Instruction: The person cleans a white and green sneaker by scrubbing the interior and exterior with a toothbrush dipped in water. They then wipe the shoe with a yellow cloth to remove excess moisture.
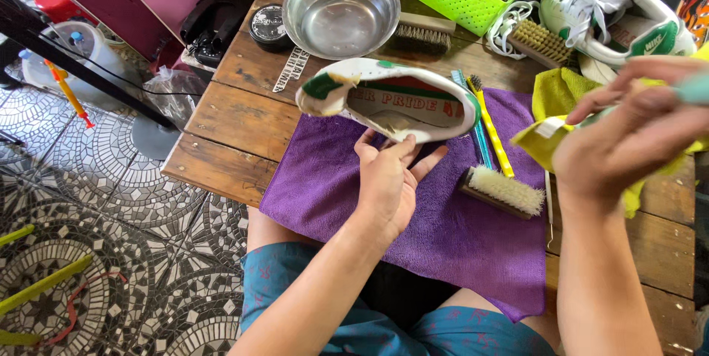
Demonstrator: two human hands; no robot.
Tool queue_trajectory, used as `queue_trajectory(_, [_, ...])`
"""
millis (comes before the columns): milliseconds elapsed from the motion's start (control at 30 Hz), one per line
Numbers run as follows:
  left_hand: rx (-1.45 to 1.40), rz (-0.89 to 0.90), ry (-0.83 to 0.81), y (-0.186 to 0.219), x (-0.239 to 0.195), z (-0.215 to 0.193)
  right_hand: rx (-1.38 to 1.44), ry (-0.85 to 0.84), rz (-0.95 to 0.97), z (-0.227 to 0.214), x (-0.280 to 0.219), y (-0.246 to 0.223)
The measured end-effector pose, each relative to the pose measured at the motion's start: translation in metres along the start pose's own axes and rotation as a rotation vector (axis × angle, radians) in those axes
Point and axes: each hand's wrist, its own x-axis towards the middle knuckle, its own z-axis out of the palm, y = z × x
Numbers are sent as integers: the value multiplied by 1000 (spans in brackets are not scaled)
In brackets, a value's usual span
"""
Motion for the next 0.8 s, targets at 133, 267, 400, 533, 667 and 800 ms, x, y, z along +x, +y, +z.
queue_trajectory(133, [27, 2, 11, 5, -3, -4, 32, -51, 217, -10, 4, 5])
queue_trajectory(267, [110, -17, 42, 20, -6, 4, 57, -310, 417, -6, 2, 22])
queue_trajectory(400, [108, -33, 57, 26, 9, 5, -42, -499, 250, -10, -19, 81])
queue_trajectory(533, [145, -28, 38, 25, 5, 0, 205, -542, 659, 17, -37, 72])
queue_trajectory(667, [297, 290, -36, 42, -9, -20, 214, -597, 607, 24, -45, 84])
queue_trajectory(800, [671, 963, -76, 89, 5, -50, 130, -594, 560, 18, -32, 70])
